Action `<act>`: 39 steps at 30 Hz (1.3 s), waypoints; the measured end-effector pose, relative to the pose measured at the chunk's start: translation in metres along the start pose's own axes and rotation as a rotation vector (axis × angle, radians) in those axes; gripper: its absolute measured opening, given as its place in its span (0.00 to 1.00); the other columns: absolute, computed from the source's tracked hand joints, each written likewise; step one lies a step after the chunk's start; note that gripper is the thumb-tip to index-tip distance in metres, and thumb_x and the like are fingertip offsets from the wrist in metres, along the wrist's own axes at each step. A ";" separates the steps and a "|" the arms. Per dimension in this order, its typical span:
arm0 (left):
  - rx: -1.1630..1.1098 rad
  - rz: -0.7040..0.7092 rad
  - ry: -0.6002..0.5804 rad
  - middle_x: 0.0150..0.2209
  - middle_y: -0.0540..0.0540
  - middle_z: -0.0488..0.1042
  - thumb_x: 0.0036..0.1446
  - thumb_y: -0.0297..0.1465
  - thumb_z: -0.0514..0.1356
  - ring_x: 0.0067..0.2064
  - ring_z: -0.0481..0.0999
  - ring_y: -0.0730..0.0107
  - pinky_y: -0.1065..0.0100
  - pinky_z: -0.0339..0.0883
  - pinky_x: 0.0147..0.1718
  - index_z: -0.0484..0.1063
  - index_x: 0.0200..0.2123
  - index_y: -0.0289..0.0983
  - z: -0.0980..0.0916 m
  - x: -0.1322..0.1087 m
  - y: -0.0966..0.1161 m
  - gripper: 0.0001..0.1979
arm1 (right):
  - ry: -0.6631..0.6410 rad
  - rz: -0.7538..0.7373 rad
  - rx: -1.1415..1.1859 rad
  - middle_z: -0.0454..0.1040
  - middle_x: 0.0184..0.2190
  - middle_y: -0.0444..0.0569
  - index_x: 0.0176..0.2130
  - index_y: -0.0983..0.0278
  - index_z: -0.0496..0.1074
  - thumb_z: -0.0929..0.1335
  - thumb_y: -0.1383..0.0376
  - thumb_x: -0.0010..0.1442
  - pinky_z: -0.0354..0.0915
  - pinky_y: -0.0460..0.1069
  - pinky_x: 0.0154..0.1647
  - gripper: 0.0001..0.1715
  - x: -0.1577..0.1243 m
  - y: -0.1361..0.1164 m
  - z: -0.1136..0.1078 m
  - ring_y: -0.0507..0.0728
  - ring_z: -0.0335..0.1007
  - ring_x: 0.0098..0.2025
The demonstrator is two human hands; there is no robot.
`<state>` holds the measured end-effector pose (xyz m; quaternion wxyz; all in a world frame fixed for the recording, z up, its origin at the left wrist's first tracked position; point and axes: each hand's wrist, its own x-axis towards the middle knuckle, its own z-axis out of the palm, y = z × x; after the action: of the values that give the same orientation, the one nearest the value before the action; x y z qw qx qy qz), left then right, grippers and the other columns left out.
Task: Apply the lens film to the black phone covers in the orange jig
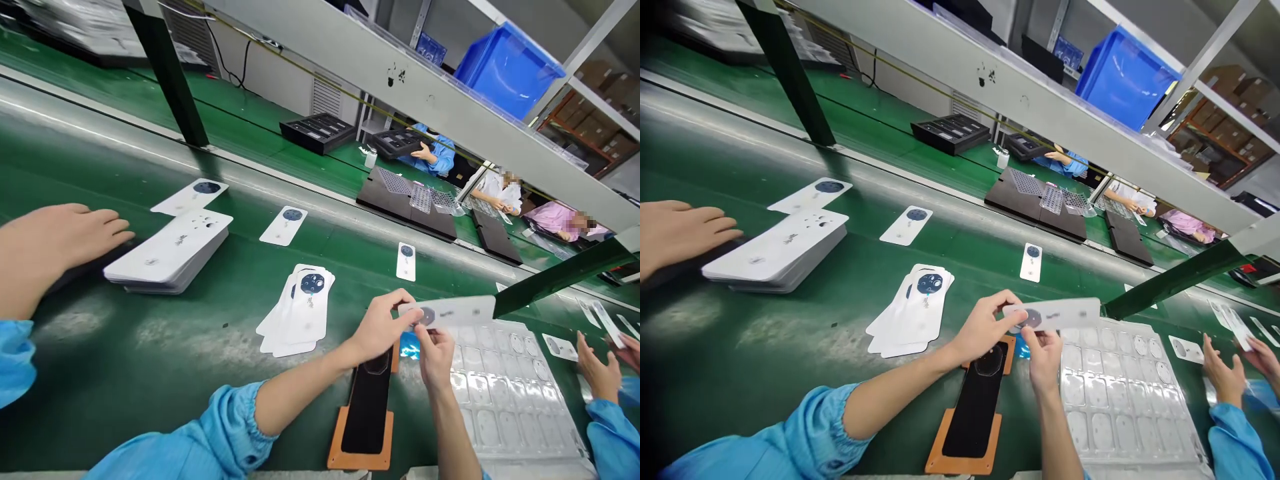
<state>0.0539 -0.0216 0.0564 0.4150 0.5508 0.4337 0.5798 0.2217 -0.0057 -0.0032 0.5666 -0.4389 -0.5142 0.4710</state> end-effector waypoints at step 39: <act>0.552 0.074 -0.421 0.34 0.47 0.82 0.59 0.50 0.55 0.33 0.80 0.56 0.67 0.69 0.28 0.80 0.35 0.44 -0.045 0.040 -0.045 0.19 | 0.089 0.030 -1.215 0.77 0.48 0.48 0.48 0.59 0.75 0.70 0.58 0.63 0.66 0.51 0.54 0.14 0.052 -0.064 -0.143 0.57 0.72 0.50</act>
<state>0.0071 0.0268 0.0235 0.3093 0.7652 0.4589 0.3290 0.3712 0.0327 0.0562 0.2291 -0.7101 -0.6606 0.0826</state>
